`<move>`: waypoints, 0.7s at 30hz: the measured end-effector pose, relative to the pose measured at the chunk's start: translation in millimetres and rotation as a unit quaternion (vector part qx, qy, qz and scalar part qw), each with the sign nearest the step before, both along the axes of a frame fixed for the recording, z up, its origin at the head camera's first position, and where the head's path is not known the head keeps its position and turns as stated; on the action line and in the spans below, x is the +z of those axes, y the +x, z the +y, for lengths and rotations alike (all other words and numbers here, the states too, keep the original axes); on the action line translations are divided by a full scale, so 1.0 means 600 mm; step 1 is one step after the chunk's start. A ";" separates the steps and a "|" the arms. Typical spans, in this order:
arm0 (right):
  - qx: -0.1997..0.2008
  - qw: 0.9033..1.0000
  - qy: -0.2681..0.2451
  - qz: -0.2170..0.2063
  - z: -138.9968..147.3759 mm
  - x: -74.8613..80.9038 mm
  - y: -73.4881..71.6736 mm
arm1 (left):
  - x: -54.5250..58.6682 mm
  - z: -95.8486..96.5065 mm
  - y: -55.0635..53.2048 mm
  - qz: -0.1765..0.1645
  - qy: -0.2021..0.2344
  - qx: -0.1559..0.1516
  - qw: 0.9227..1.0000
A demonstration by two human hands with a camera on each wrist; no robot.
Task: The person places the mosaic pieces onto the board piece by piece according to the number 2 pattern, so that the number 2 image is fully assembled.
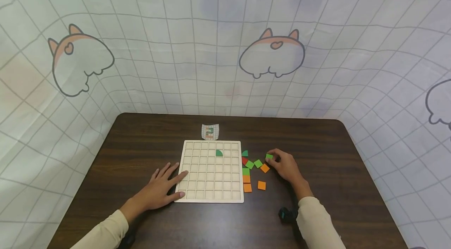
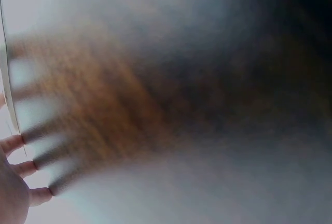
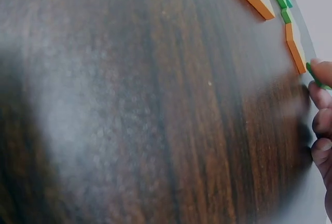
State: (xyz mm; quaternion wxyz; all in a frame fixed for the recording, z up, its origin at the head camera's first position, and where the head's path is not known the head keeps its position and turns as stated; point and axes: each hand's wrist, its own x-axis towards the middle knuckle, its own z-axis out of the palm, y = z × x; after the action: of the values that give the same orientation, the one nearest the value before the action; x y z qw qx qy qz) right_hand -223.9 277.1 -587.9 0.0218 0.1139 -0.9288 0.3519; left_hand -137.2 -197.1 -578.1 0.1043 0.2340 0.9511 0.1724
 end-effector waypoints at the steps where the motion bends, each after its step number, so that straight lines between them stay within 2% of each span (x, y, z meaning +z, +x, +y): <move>1: -0.003 1.000 -0.003 -0.005 0.000 0.002 0.001 | 0.000 0.000 0.000 0.000 0.000 0.000 1.000; 9: -0.021 0.998 -0.025 -0.054 0.000 0.012 0.007 | 0.001 0.000 0.000 0.003 -0.004 -0.001 1.000; 21: 0.004 0.993 -0.084 -0.081 -0.028 0.038 0.007 | 0.005 0.001 0.002 0.002 0.000 -0.001 1.000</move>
State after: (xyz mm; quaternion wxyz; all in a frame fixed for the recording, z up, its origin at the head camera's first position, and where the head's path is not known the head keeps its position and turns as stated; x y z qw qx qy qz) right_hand -219.6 260.5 -565.4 -0.0453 0.0867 -0.8943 0.4367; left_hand -136.3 -196.5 -575.3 0.1024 0.2357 0.9511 0.1715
